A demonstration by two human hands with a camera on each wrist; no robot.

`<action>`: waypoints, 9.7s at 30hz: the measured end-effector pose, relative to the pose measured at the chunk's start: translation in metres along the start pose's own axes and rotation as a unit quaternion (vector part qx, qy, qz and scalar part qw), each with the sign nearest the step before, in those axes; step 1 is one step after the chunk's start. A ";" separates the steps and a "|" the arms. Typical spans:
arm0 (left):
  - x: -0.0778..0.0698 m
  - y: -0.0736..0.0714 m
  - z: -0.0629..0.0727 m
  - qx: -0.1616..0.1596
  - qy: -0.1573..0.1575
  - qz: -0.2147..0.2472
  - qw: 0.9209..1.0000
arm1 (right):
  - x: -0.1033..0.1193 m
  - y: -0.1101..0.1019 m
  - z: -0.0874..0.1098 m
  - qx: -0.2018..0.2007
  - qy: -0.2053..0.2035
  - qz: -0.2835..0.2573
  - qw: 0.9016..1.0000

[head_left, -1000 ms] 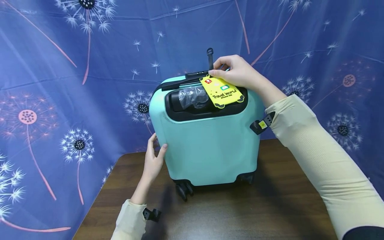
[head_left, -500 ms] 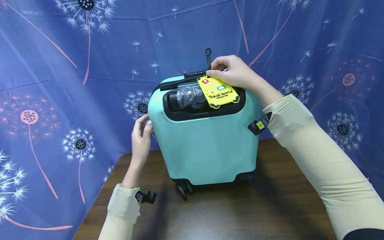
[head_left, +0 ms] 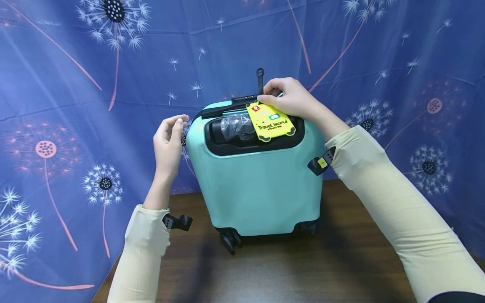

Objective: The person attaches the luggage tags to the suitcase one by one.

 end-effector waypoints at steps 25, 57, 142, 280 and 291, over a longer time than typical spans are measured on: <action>-0.019 0.108 -0.075 0.218 -0.032 -0.225 0.949 | 0.003 0.005 0.006 0.009 -0.008 0.001 1.000; 0.003 0.157 -0.064 0.468 -0.090 -0.310 0.823 | -0.002 0.003 0.000 0.019 0.013 -0.027 0.999; -0.007 0.135 -0.066 0.313 -0.126 -0.153 0.929 | 0.001 0.008 -0.003 0.041 -0.012 -0.100 0.994; -0.034 0.138 -0.064 0.250 0.015 -0.160 0.955 | -0.001 0.015 -0.034 0.041 0.006 -0.194 0.980; -0.030 0.139 -0.063 0.253 -0.005 -0.152 0.955 | -0.001 0.005 -0.030 -0.008 -0.032 -0.179 0.983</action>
Point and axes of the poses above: each hand's wrist, its own z-axis away from the middle knuckle, its own y-axis out of the palm, x = y × z, the point moved 10 cm from there along -z, towards the middle knuckle, and after that the axes turned 3 degrees about y, right-handed, at the moved point
